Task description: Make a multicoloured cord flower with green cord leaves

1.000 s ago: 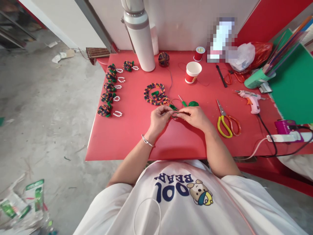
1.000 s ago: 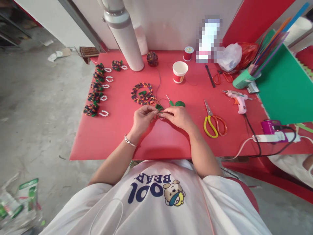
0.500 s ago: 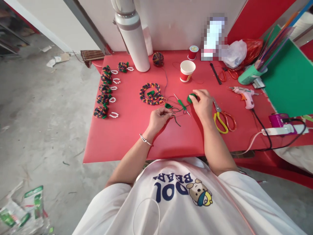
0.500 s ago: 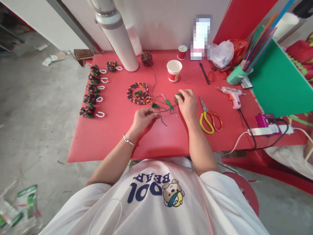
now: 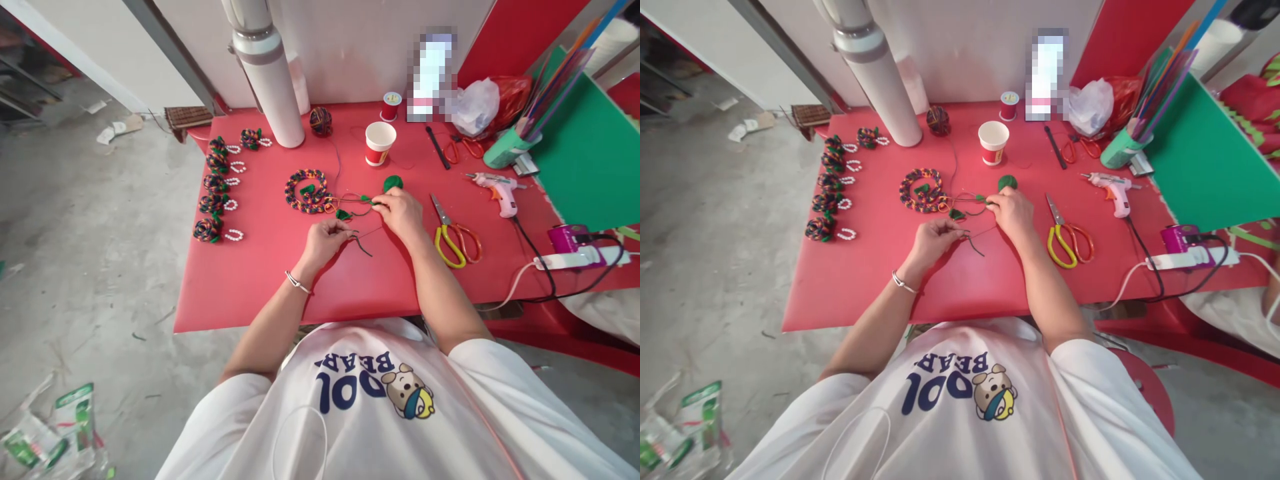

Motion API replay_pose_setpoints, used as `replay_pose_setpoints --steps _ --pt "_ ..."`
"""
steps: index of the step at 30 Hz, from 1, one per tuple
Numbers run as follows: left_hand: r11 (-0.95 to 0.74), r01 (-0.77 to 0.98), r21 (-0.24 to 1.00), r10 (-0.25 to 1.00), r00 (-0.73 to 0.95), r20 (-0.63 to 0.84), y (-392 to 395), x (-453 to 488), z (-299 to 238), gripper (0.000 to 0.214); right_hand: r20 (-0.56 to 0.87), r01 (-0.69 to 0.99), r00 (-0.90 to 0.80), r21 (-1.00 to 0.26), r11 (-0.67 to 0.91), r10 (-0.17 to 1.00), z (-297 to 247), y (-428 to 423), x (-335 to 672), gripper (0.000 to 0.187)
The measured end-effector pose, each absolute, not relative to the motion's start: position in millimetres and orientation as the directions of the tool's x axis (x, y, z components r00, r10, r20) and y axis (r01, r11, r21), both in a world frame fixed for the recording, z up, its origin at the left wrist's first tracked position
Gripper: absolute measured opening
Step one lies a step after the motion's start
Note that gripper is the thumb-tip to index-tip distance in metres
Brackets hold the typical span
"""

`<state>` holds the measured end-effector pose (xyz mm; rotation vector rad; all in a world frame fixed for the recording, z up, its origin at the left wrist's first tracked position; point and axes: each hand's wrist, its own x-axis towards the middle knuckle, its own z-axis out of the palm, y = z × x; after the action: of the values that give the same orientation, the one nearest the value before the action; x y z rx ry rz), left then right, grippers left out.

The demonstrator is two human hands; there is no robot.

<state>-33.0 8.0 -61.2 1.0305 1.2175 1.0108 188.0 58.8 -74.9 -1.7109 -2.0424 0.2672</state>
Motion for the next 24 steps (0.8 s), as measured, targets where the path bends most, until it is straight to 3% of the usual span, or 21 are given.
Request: replay_pose_setpoints --steps 4,7,10,12,14,17,21,24 --pt "0.294 -0.092 0.951 0.956 0.032 -0.293 12 -30 -61 0.011 0.306 0.873 -0.081 -0.437 0.216 0.949 -70 76 186 0.024" --pt "0.332 -0.176 0.927 0.942 0.022 -0.334 13 -30 -60 0.015 0.355 0.77 -0.02 -0.591 0.241 0.935 -56 59 179 0.024" --pt "0.315 -0.226 0.922 0.947 0.016 -0.32 12 -31 -59 0.021 0.169 0.482 -0.093 -0.854 0.193 0.981 -46 30 168 0.03" --pt "0.311 -0.234 0.921 0.949 0.033 -0.312 11 -31 -59 0.025 0.029 0.338 -0.218 -0.935 0.103 0.976 -46 16 160 0.039" --pt "0.303 -0.256 0.918 0.953 0.054 -0.3 10 -31 -59 0.028 -0.085 0.262 -0.327 -0.965 0.004 0.941 -49 10 153 0.05" --pt "0.27 -0.323 0.907 0.962 0.04 -0.272 8 -31 -60 0.033 -0.157 0.196 -0.363 -0.977 -0.089 0.918 -56 10 148 0.05" --pt "0.265 -0.356 0.896 0.96 0.012 -0.279 7 -32 -60 0.036 -0.121 0.193 -0.309 -0.979 -0.062 0.943 -59 14 151 0.044" --pt "0.261 -0.361 0.895 0.962 0.02 -0.273 6 -31 -59 0.038 -0.039 0.279 -0.292 -0.959 0.046 0.956 -56 14 155 0.036"
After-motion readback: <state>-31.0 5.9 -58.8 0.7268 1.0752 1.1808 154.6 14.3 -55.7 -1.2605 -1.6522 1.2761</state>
